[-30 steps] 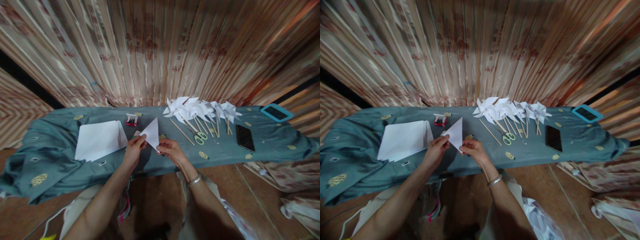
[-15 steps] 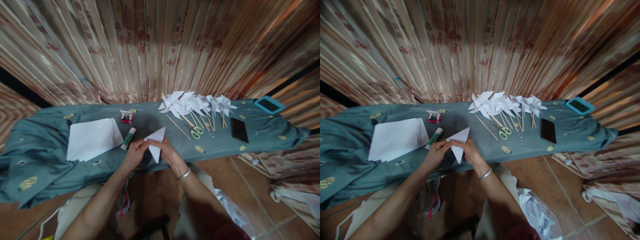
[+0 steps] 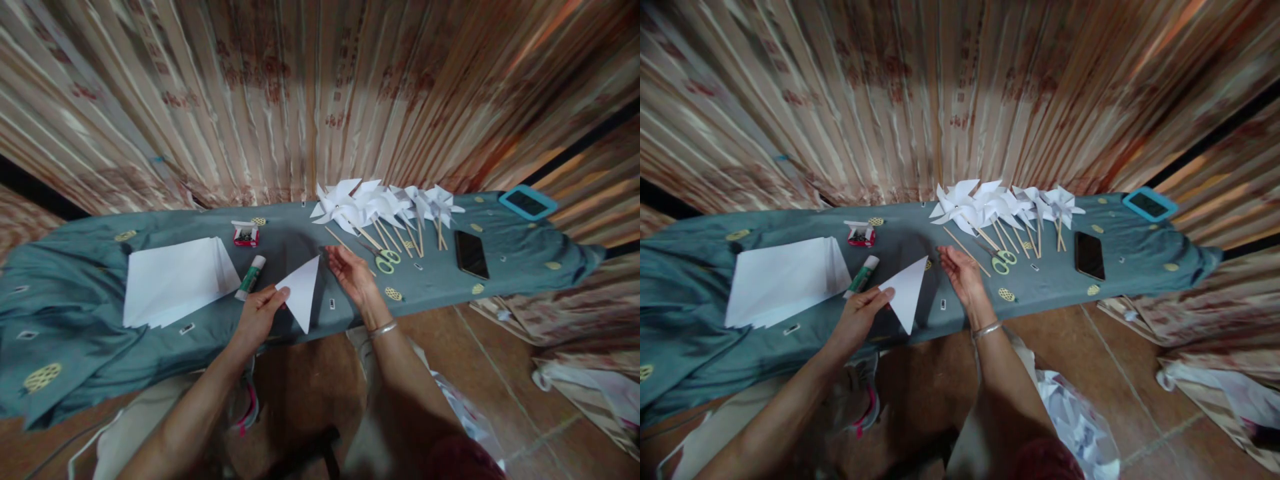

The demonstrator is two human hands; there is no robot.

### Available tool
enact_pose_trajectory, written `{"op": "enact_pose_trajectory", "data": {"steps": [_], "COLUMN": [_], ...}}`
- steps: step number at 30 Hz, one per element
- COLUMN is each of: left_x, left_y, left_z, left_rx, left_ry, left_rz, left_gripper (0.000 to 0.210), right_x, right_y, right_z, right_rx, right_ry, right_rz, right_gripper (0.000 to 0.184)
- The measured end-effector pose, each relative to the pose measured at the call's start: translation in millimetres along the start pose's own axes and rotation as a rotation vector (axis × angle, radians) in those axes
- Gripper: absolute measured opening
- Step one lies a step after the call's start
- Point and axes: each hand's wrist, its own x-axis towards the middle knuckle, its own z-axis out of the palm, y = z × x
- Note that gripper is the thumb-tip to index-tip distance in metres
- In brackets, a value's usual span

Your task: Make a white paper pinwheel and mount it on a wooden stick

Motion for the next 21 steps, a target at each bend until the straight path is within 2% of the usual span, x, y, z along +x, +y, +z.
{"op": "enact_pose_trajectory", "data": {"steps": [3,5,10,17,21], "left_x": [2.7,3.7,5.2,9.4,6.4], "left_y": [-3.4,-4.9,-0.8,5.0,7.0], "left_z": [1.2,3.6,3.3,2.5,0.9], "left_rx": [-0.018,-0.022,-0.022,-0.054,-0.035], "left_ry": [0.016,0.0,-0.038,0.032,0.035], "left_rz": [-0.018,-0.012,0.014,0.054,0.061], "left_gripper": [0.041,0.043,0.045,0.028,0.025], "right_x": [-18.0,-28.5,-33.5,-27.3,-12.5], "right_y": [19.6,30.6,34.5,39.2,27.0], "right_z": [12.7,21.7,28.9,22.4,8.8], "right_rx": [-0.061,-0.108,-0.158,-0.239,-0.235], "right_ry": [-0.18,-0.237,-0.153,-0.179,-0.061], "right_rz": [0.113,0.144,0.138,0.112,0.018], "right_gripper": [0.037,0.039,0.038,0.033,0.03]}}
